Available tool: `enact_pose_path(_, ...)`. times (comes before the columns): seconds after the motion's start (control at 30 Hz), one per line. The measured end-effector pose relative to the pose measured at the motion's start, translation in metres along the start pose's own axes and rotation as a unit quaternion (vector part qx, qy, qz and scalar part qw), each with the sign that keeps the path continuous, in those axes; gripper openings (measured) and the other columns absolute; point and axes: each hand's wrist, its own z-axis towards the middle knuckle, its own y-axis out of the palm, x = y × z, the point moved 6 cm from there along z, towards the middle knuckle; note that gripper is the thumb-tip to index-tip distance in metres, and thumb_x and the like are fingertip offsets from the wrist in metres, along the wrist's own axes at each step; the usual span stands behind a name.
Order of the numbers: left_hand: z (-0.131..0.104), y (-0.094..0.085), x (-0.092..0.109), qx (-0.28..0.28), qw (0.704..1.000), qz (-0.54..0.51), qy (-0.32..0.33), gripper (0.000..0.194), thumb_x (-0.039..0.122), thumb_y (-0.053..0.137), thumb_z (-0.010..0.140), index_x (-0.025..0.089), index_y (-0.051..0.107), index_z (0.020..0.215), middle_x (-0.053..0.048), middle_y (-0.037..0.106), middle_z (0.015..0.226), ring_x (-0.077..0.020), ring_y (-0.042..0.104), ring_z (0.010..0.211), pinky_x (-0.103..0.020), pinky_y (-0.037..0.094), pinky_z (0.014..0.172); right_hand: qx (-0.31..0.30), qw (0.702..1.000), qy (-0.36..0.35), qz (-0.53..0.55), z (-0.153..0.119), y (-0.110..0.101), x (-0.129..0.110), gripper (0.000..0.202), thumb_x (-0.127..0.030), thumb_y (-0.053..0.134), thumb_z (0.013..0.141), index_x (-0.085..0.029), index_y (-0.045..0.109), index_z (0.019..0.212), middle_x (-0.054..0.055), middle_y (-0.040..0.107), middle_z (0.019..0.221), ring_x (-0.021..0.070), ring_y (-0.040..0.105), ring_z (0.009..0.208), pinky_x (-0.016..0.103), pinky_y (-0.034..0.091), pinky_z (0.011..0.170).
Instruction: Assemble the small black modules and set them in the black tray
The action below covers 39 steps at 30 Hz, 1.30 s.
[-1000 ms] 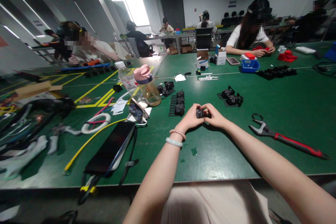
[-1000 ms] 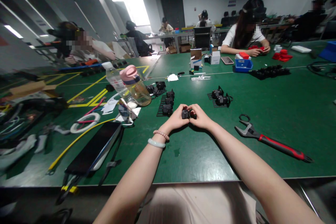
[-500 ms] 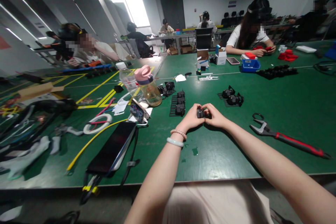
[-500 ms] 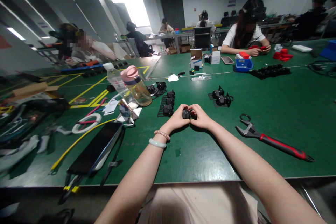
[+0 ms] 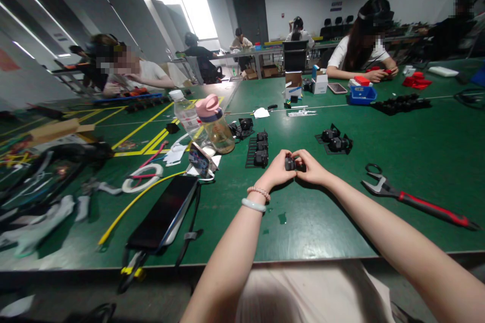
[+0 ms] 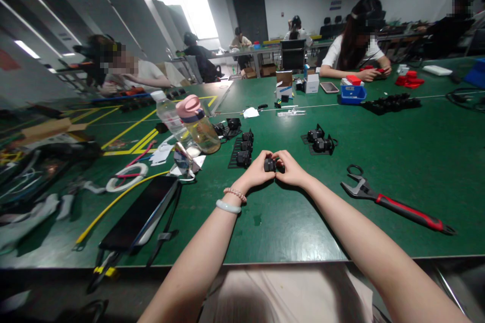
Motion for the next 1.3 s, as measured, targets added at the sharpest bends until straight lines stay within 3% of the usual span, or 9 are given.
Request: enact_pose_path(1.3, -0.0012, -0.0003, 0.0011, 0.000, 1.000, -0.013, -0.002, 0.046, 0.017, 0.056, 0.057, 0.014, 0.037, 0.098, -0.003, 0.046, 0.090, -0.0130, 0.046, 0.080, -0.027, 0.037, 0.072, -0.001, 1.000, 0.007, 0.015, 0.0004, -0.0015, 0.0017, 0.037, -0.014, 0.050, 0.061, -0.020, 0.045, 0.097, 0.004, 0.041, 0.095, 0.0148, 0.046, 0.083, 0.031, 0.042, 0.071)
